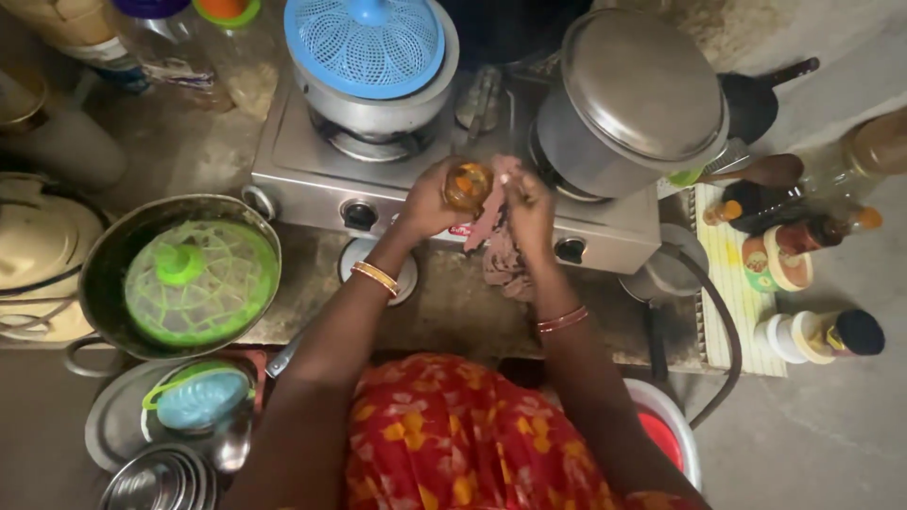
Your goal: The recorder is cleaning and organizing spice jars and lids near a gas stove in a kitchen area.
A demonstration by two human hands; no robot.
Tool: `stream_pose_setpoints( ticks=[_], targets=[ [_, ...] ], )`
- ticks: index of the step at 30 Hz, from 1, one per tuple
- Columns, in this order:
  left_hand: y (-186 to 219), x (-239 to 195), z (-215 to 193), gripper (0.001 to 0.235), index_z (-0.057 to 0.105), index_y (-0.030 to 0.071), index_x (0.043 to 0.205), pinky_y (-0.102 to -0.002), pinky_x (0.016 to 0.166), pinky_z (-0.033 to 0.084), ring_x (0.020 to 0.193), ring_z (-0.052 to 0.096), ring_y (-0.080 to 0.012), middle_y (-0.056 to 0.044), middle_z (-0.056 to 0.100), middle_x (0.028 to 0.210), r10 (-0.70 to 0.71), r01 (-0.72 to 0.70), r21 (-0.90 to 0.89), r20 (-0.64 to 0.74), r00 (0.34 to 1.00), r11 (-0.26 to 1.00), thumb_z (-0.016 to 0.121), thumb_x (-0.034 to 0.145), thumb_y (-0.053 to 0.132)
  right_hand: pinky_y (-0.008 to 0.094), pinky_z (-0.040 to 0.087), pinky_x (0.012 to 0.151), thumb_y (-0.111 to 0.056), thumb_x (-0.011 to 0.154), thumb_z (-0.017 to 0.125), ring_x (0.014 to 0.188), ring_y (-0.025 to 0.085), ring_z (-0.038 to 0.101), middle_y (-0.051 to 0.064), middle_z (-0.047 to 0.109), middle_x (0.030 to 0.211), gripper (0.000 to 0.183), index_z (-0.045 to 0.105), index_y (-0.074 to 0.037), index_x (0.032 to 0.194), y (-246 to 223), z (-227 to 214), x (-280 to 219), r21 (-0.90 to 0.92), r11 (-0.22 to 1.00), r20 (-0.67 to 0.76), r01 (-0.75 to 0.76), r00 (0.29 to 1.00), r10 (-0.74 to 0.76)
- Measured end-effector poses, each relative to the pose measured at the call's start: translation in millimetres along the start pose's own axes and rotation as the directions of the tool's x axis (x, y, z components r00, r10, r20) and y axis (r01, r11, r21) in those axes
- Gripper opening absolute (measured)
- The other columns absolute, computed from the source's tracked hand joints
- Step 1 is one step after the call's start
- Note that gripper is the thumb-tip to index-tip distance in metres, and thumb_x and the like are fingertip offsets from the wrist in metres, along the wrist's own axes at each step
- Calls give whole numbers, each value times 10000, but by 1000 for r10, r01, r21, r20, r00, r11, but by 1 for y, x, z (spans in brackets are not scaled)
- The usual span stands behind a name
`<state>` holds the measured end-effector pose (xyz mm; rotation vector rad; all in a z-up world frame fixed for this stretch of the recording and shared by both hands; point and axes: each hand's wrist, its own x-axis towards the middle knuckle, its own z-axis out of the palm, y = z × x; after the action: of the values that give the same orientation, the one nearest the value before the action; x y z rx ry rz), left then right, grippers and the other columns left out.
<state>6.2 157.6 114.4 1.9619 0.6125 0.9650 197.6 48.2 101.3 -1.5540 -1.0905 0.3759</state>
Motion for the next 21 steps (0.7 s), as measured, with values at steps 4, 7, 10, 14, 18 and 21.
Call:
stream_pose_setpoints(
  ticks=[4,7,10,14,18,21],
  targets=[
    [-14,1,-7,888,556,72,1346,-432,1035,491,1207,606,-382,-186,639,1287,103,-102,50,-8,995,993,944,573,271,262,537,815,-201,972,721,947,108,654,50,727,1105,321,666,-9,1223,-11,-32,13,-10,998,-124,-54,991,53],
    [-16,-3,-14,918,546,65,1363,-428,1074,470,1249,580,-383,-182,621,1319,71,-75,59,64,995,995,925,545,241,273,501,1038,-166,1109,611,1145,124,660,51,726,1246,221,672,23,1207,-17,-51,7,224,963,36,151,986,-163],
    [-19,-3,-17,938,531,44,1365,-448,1096,436,1268,542,-410,-198,600,1332,156,-162,71,83,984,984,935,539,229,258,470,950,-153,1050,645,1037,92,608,15,689,1134,219,651,11,1196,-4,-57,3,437,894,70,-95,995,71],
    [-10,-6,-20,922,517,36,1381,-458,1112,420,1286,515,-416,-198,585,1346,215,-219,40,82,973,975,923,569,199,353,486,854,-81,970,697,987,175,608,92,703,1066,176,657,-5,1124,-27,-63,-7,10,987,239,158,959,-156],
    [-5,-4,-19,877,533,52,1369,-451,1113,432,1289,516,-402,-177,594,1346,213,-216,37,84,974,976,912,587,173,440,520,860,-155,933,785,1020,309,611,184,657,1060,344,618,9,1186,-67,-60,-13,-476,839,291,263,948,-132],
    [-1,-3,-22,884,537,52,1363,-448,1105,434,1284,512,-402,-174,592,1336,187,-193,51,93,978,980,905,568,167,403,557,905,-101,968,664,1135,337,637,222,556,1254,239,653,-16,1191,-87,-59,-11,-258,907,282,334,924,-260]
  ],
)
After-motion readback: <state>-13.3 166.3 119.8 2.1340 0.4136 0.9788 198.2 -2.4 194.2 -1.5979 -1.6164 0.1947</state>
